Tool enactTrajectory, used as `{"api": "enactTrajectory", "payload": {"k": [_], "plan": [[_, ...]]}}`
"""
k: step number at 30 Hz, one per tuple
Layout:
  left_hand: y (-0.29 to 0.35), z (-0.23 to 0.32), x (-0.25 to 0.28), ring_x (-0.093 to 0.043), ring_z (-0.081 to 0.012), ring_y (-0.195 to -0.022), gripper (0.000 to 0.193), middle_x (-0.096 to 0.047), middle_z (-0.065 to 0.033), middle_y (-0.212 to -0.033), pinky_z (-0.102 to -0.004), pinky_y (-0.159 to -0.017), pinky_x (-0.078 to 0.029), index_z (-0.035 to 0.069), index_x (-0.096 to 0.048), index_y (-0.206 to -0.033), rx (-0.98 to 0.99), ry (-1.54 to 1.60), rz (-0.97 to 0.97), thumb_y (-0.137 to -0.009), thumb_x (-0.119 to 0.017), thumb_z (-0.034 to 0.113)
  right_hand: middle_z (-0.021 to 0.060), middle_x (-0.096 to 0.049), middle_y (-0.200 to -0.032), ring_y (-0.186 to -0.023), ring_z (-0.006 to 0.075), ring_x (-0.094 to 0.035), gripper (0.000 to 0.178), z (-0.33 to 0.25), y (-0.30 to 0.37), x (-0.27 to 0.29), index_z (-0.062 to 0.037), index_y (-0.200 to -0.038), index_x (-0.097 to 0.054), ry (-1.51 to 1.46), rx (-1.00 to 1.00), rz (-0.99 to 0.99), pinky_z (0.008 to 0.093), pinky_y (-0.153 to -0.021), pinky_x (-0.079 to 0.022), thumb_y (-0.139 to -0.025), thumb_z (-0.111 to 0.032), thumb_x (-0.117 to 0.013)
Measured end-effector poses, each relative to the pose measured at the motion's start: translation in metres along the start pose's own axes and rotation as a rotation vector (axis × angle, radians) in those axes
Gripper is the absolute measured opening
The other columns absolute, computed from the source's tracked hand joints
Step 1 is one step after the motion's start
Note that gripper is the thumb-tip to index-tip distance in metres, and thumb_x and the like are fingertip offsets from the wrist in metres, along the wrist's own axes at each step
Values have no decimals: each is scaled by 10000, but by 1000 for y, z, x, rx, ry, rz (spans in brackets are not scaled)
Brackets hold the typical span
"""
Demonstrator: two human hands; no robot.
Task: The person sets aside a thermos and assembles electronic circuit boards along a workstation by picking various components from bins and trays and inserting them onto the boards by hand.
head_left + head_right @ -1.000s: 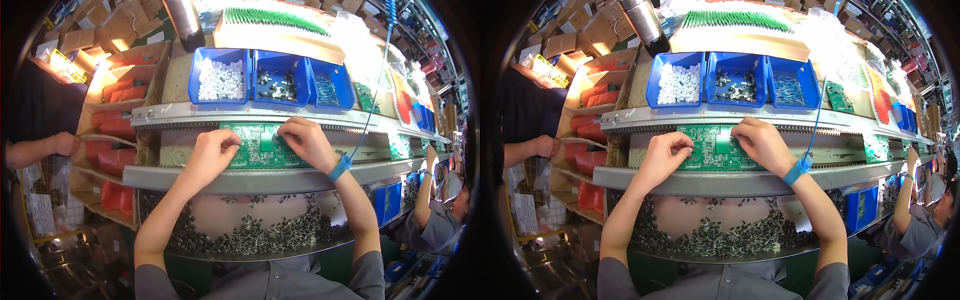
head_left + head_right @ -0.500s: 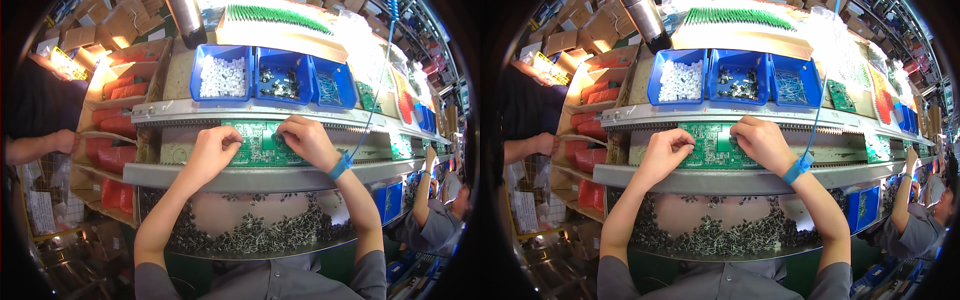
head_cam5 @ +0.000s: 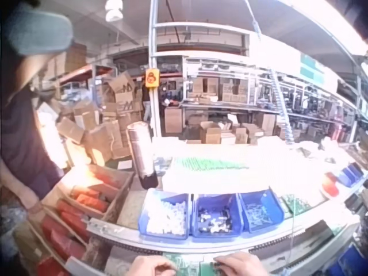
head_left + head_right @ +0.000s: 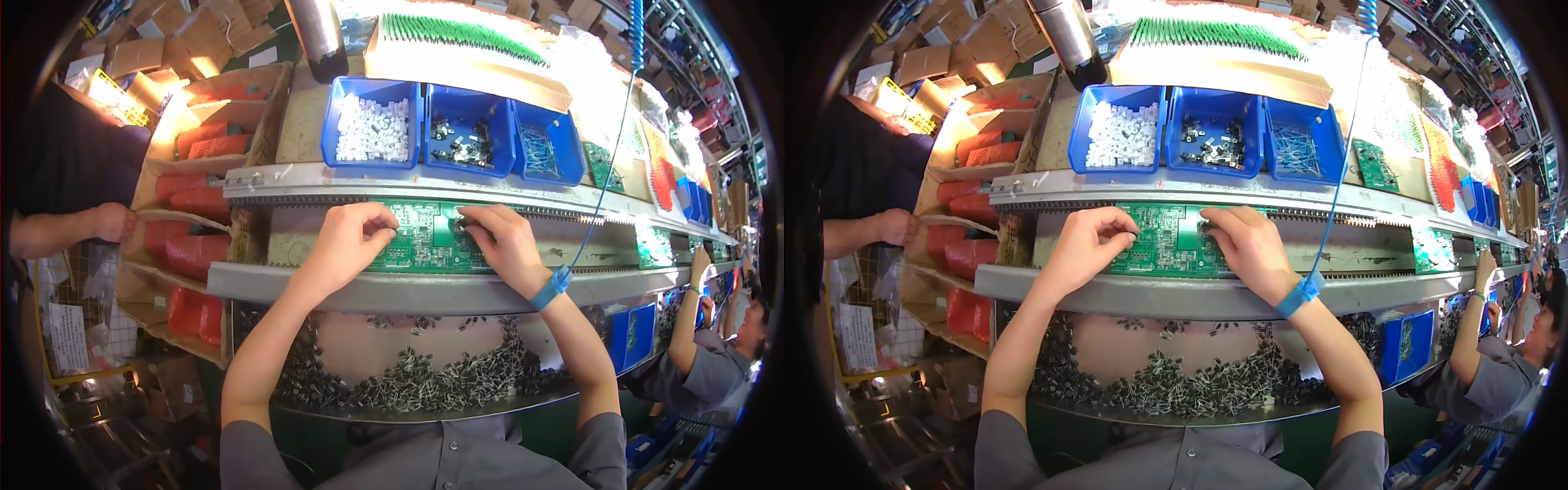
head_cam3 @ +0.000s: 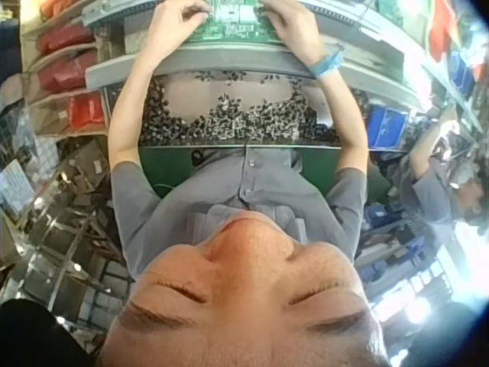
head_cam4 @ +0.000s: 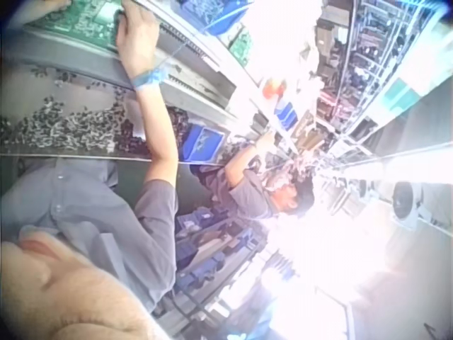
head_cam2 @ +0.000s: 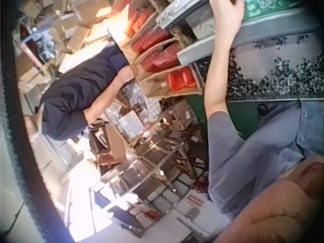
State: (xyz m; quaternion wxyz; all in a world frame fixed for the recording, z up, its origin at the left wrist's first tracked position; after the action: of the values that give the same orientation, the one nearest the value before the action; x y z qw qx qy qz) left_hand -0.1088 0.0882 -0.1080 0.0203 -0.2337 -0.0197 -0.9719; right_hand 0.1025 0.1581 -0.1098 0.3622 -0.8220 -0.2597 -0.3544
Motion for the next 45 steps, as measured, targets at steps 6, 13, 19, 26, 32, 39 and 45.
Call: {"api": "enactTrajectory", "payload": {"k": [6, 13, 19, 26, 32, 39, 45], "plan": [[-1, 4, 20, -634, -113, -729, 76, -661, -69, -790, -248, -693, -511, -48, -639, -877, -46, -72, 97, -811, -617, -17, 122, -639, -945, -823, 300, -584, 346, -7, 7, -1, -22, -1032, -645, 87, 87, 2, 382, -726, -499, -706, 89, -606], [-3, 0, 28, -603, -143, -678, 86, -634, -87, -771, -262, -642, -483, -38, -640, -874, -92, -221, 142, -792, -627, -17, 123, -638, -958, -836, 296, -585, 393, -8, 5, -1, -13, -1028, -649, 91, 84, -1, 381, -726, -500, -665, 123, -582], [-6, -7, 22, -595, -160, -654, 84, -633, -101, -763, -274, -633, -482, -41, -636, -869, -117, -247, 139, -789, -621, -21, 123, -642, -945, -827, 293, -590, 385, -9, 5, -1, -14, -1014, -657, 91, 80, 15, 377, -718, -503, -664, 127, -583], [-7, -9, 21, -595, -170, -647, 86, -632, -107, -761, -283, -624, -482, -44, -634, -865, -142, -243, 142, -783, -625, -21, 120, -644, -944, -833, 292, -592, 361, -10, 5, -1, -11, -1004, -656, 90, 79, 18, 374, -716, -503, -677, 126, -587], [-7, -8, 21, -602, -165, -657, 85, -641, -104, -771, -279, -629, -486, -41, -637, -866, -140, -248, 137, -785, -627, -18, 123, -642, -947, -838, 296, -591, 358, -10, 5, -1, -9, -1006, -654, 85, 76, 14, 374, -719, -501, -682, 126, -585], [-7, -11, 20, -604, -163, -657, 88, -646, -103, -774, -279, -633, -487, -40, -639, -872, -139, -226, 134, -788, -627, -18, 122, -641, -952, -845, 296, -591, 374, -9, 6, -1, -9, -1008, -653, 97, 78, 10, 374, -722, -501, -672, 134, -574], [-7, -8, 22, -611, -179, -667, 87, -645, -114, -779, -286, -641, -490, -43, -636, -871, -134, -267, 129, -789, -621, -22, 122, -639, -958, -852, 294, -587, 389, -9, 5, -1, -8, -1016, -650, 83, 74, 6, 374, -732, -500, -664, 137, -567]]}}
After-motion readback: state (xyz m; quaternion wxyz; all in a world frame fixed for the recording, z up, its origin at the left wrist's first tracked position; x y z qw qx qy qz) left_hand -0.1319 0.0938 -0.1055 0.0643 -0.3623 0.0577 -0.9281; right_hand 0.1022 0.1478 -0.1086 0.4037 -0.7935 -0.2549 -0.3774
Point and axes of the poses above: each hand's wrist, its own y-axis away from the middle knuckle, its own x-axis out of the back of the hand, z = x × y, the point moved 4 cm from there along -y, towards the middle knuckle
